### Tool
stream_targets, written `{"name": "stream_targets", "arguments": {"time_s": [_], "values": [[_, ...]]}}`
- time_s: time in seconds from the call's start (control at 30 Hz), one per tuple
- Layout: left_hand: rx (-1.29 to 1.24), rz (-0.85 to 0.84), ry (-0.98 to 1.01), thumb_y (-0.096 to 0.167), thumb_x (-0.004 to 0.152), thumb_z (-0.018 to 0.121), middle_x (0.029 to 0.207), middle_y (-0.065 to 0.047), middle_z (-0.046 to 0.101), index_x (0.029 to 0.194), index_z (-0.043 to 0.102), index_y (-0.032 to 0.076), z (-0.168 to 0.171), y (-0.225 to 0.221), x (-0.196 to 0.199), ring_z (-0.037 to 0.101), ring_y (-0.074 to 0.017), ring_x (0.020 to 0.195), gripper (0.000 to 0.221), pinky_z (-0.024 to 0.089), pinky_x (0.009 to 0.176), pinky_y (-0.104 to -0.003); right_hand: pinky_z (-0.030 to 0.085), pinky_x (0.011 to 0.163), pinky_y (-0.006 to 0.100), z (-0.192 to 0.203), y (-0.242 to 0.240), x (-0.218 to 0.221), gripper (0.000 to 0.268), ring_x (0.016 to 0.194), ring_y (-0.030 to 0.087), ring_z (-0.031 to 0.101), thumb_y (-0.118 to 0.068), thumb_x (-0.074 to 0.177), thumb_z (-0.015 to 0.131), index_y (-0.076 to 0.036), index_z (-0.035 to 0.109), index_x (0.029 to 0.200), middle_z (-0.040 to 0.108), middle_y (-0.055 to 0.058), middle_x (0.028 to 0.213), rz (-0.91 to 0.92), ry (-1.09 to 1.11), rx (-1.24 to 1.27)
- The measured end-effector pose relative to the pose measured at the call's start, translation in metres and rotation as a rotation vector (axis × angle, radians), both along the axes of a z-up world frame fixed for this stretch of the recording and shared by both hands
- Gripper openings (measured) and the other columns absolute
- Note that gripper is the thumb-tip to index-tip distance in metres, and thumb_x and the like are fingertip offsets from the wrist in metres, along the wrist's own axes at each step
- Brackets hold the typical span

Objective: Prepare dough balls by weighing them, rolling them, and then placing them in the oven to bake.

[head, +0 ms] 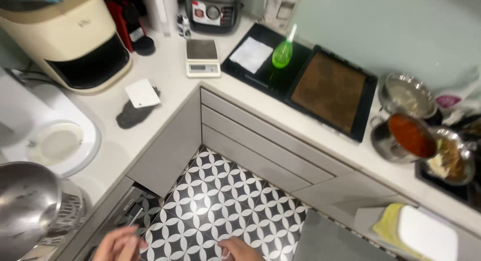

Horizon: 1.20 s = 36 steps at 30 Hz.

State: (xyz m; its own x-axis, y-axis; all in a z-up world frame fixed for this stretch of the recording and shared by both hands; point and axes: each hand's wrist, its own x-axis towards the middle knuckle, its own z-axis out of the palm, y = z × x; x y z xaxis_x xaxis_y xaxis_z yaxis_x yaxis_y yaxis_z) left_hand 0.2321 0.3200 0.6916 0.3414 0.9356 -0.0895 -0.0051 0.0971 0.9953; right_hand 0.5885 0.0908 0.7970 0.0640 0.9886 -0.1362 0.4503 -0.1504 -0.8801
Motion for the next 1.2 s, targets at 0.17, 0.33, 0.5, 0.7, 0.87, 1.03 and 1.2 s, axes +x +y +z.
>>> {"name": "stream_targets", "arguments": {"time_s": [0.17, 0.33, 0.5, 0.7, 0.87, 1.03, 1.2], "values": [[0.126, -0.011, 0.472, 0.018, 0.087, 0.073, 0.075, -0.010, 0.072, 0.096, 0.076, 0.001, 0.318, 0.040, 0.169, 0.066, -0.0155, 0.067, 0.019, 0.053, 0.063, -0.030, 0.058, 0.076, 0.028, 0.120, 0.058, 0.030, 0.036, 0.081, 0.012, 0.069, -0.008, 0.090, 0.070, -0.011, 0.063, 0.125, 0.064, 0.005, 0.099, -0.054, -0.118, -0.232], [0.301, 0.084, 0.640, 0.027, 0.092, 0.068, 0.084, -0.015, 0.074, 0.098, 0.076, 0.001, 0.248, 0.197, 0.238, 0.068, -0.0252, 0.077, 0.028, 0.053, 0.074, -0.037, 0.059, 0.078, 0.032, 0.147, 0.132, 0.102, 0.037, 0.087, 0.020, 0.071, -0.006, 0.089, 0.070, -0.006, 0.060, 0.124, 0.064, 0.009, 0.107, 0.021, -0.080, -0.018], [0.320, 0.261, 0.943, 0.042, 0.096, 0.074, 0.095, -0.030, 0.067, 0.092, 0.073, -0.011, 0.218, 0.333, 0.305, 0.059, -0.0416, 0.111, 0.053, 0.050, 0.092, -0.048, 0.057, 0.079, 0.034, 0.164, 0.233, 0.191, 0.021, 0.089, 0.024, 0.071, -0.010, 0.092, 0.071, -0.005, 0.064, 0.111, 0.066, 0.012, 0.102, 0.096, -0.207, -0.067], [0.007, 0.354, 1.261, 0.041, 0.071, 0.090, 0.119, -0.029, 0.054, 0.103, 0.067, -0.006, 0.233, 0.345, 0.342, 0.050, -0.0456, 0.112, 0.062, 0.043, 0.090, -0.054, 0.057, 0.077, 0.035, 0.183, 0.359, 0.255, 0.017, 0.089, 0.024, 0.071, -0.014, 0.093, 0.074, -0.006, 0.070, 0.107, 0.068, 0.012, 0.098, 0.216, -0.045, 0.009], [0.289, 0.538, 0.927, 0.023, 0.102, 0.069, 0.075, -0.025, 0.064, 0.102, 0.055, -0.006, 0.268, 0.318, 0.339, 0.065, -0.0420, 0.072, 0.032, 0.050, 0.066, -0.051, 0.056, 0.077, 0.033, 0.150, 0.477, 0.243, 0.016, 0.087, 0.023, 0.070, -0.010, 0.096, 0.065, -0.003, 0.073, 0.108, 0.071, 0.011, 0.100, 0.380, -0.058, -0.035], [-0.096, 0.589, 0.595, 0.018, 0.094, 0.064, 0.063, -0.021, 0.066, 0.106, 0.053, -0.005, 0.290, 0.324, 0.338, 0.069, -0.0320, 0.049, 0.027, 0.053, 0.046, -0.042, 0.052, 0.099, 0.040, 0.077, 0.582, 0.177, 0.045, 0.118, 0.035, 0.062, -0.004, 0.088, 0.069, -0.001, 0.061, 0.132, 0.064, 0.019, 0.130, 0.531, 0.064, 0.294], [-0.182, 0.411, 0.590, 0.014, 0.092, 0.062, 0.065, -0.024, 0.069, 0.103, 0.045, -0.013, 0.253, 0.351, 0.342, 0.071, -0.0321, 0.047, 0.033, 0.056, 0.042, -0.039, 0.043, 0.110, 0.043, 0.043, 0.629, 0.150, 0.076, 0.129, 0.039, 0.053, -0.004, 0.079, 0.078, -0.004, 0.049, 0.149, 0.056, 0.019, 0.142, 0.740, 0.040, 0.260]]}}
